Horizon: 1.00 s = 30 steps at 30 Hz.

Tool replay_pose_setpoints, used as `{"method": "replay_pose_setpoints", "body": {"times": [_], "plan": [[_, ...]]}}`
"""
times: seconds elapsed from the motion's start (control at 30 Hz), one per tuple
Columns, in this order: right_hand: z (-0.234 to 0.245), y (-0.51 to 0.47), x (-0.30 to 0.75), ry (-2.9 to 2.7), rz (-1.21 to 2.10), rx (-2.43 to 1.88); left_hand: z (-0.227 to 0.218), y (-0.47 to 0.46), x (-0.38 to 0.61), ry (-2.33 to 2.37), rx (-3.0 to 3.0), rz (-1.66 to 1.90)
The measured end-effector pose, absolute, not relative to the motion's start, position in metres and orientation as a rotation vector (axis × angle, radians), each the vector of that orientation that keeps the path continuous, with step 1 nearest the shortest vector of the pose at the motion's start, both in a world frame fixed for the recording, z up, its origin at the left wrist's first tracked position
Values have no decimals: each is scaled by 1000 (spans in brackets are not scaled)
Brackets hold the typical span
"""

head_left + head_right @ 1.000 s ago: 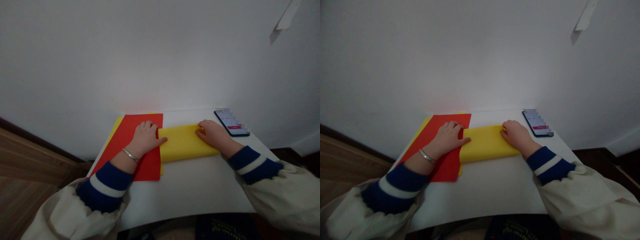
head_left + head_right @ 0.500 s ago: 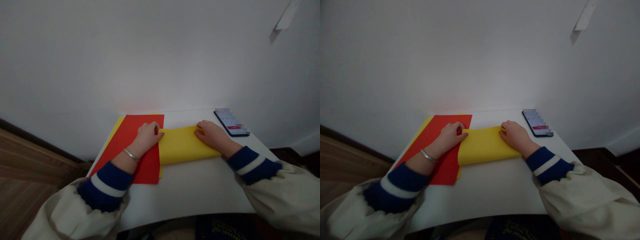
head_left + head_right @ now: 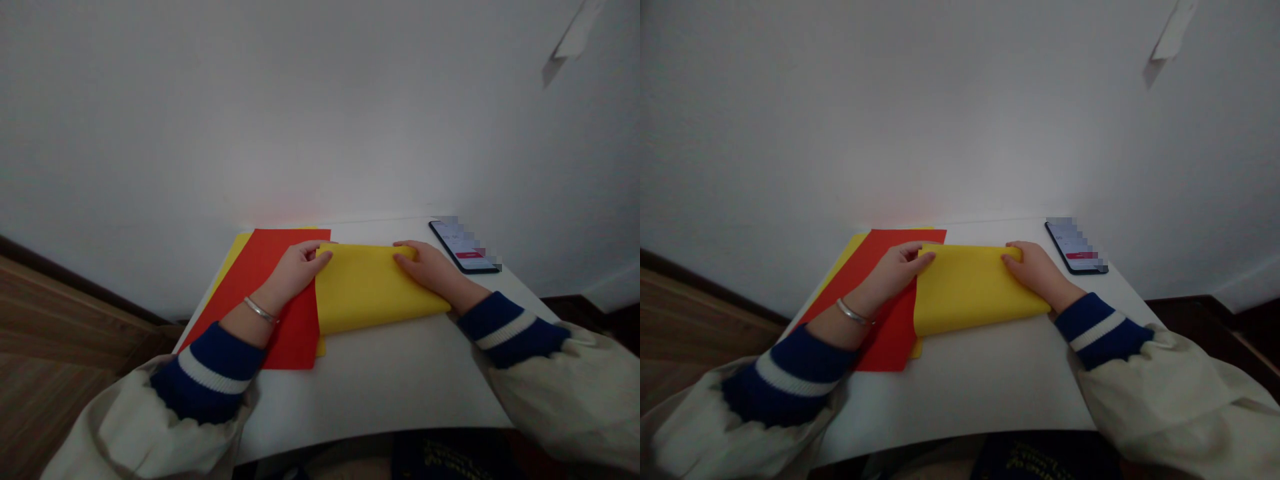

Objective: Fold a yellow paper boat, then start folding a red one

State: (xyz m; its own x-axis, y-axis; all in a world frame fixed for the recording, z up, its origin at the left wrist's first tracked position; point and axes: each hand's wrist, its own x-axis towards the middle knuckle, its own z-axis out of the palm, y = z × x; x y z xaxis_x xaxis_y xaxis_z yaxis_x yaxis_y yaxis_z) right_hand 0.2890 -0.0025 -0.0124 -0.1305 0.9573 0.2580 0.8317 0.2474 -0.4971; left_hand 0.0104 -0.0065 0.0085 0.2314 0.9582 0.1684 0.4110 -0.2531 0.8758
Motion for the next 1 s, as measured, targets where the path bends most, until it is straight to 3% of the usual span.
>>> {"method": "replay_pose_setpoints", "body": {"times": [0.2, 0.37, 0.47, 1.0], "plan": [[-13, -4, 288, -1759, 409, -1618, 13, -11, 12, 1206, 1739, 1000], [-14, -9, 286, -1460, 907, -1505, 15, -16, 14, 1148, 1653, 1046], [-12, -13, 285, -1345, 1038, -1466, 16, -18, 14, 1093, 1639, 1036], [-2, -20, 281, -1286, 1044, -1400, 18, -19, 20, 1051, 1565, 1054]]}}
